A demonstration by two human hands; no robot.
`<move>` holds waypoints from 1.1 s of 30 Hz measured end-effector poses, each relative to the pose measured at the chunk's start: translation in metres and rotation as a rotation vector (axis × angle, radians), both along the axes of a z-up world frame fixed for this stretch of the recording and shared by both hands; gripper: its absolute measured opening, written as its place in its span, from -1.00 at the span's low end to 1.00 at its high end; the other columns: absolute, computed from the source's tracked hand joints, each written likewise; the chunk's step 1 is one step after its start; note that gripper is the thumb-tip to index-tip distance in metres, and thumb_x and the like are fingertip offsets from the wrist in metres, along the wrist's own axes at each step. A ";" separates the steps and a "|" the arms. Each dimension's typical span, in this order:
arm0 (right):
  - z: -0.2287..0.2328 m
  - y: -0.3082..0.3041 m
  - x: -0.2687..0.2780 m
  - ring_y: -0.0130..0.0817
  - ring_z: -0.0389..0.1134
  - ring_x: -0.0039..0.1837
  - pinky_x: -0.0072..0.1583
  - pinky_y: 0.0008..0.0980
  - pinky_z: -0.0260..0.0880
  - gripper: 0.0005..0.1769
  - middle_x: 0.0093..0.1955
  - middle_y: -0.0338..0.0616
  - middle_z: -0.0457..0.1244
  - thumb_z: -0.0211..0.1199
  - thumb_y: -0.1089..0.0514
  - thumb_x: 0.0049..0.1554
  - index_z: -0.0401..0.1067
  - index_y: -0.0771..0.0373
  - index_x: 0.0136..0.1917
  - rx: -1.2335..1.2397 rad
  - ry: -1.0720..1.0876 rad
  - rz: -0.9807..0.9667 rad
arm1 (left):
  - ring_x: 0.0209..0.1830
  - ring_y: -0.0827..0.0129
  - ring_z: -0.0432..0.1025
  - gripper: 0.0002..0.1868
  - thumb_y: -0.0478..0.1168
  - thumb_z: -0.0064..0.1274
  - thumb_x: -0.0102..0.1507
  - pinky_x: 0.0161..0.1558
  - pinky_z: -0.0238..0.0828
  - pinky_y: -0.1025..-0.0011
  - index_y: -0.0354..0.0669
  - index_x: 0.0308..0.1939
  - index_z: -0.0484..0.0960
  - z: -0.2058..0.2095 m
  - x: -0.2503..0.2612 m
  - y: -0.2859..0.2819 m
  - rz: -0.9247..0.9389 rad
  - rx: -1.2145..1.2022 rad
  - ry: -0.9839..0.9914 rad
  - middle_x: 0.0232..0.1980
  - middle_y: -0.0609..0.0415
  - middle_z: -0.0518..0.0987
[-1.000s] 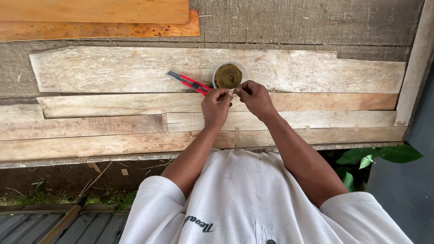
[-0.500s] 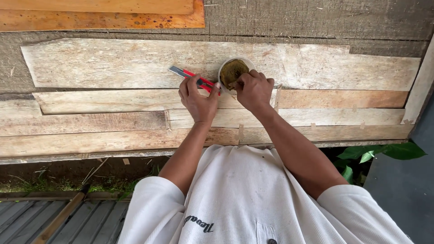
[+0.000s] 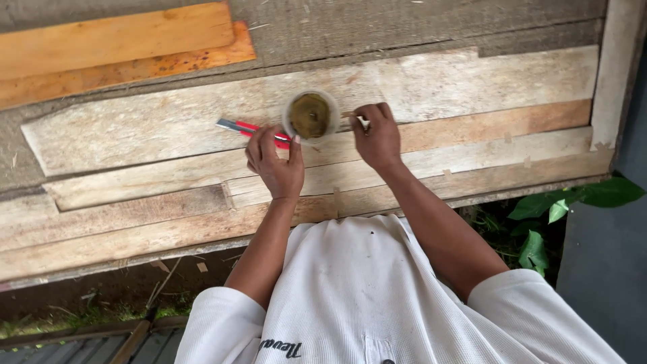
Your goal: Applying glue to thin wood strips and attaching them to a wooden surface, using a utility knife for trimming.
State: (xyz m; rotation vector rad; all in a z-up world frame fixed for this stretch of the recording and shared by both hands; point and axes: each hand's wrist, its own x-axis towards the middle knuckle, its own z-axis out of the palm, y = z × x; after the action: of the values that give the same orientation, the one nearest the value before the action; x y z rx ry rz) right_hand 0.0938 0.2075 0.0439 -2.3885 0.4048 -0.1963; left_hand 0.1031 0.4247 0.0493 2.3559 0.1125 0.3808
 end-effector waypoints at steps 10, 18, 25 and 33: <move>-0.019 -0.133 -0.102 0.14 0.27 0.38 0.41 0.03 0.29 -0.38 0.36 0.15 0.24 0.31 0.30 0.12 0.30 0.21 0.44 -0.089 0.086 -0.024 | 0.71 -0.10 -0.23 -0.25 -0.14 0.15 0.35 0.59 -0.38 -0.19 -0.28 0.57 0.24 -0.013 -0.042 -0.120 -0.903 0.375 0.220 0.70 -0.18 0.02; -0.040 -0.137 -0.089 0.10 0.04 0.62 0.48 0.43 -0.01 -0.22 0.60 -0.05 0.11 0.21 0.36 0.13 0.15 0.01 0.56 -0.093 0.205 0.365 | 0.73 0.07 -0.56 -0.09 0.24 -0.21 0.47 0.56 -0.81 -0.20 -0.07 0.70 -0.26 -0.013 -0.041 -0.169 -0.869 0.663 0.710 0.75 0.00 -0.38; -0.050 -0.148 -0.089 -0.04 -0.05 0.67 0.55 0.34 -0.16 -0.21 0.65 -0.14 0.03 0.07 0.31 0.18 0.01 -0.06 0.62 0.022 0.348 0.377 | 0.72 0.07 -0.61 -0.08 0.32 -0.30 0.46 0.56 -0.67 -0.34 0.05 0.70 -0.35 -0.034 -0.038 -0.181 -0.837 0.702 0.818 0.74 0.15 -0.49; -0.024 -0.158 -0.078 -0.02 0.16 0.53 0.58 0.22 -0.06 -0.37 0.64 -0.21 0.03 0.01 0.03 0.32 -0.03 -0.35 0.58 0.255 0.533 0.241 | 0.70 -0.02 -0.62 -0.08 0.25 -0.24 0.46 0.51 -0.45 -0.48 -0.01 0.69 -0.36 -0.027 -0.035 -0.192 -0.808 0.770 0.871 0.73 0.08 -0.53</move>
State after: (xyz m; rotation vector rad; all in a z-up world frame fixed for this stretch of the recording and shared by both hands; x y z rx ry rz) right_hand 0.0157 0.0491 0.0197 -2.1854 0.3519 0.5789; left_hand 0.0684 0.2331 0.0223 2.8484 -0.6717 -1.1838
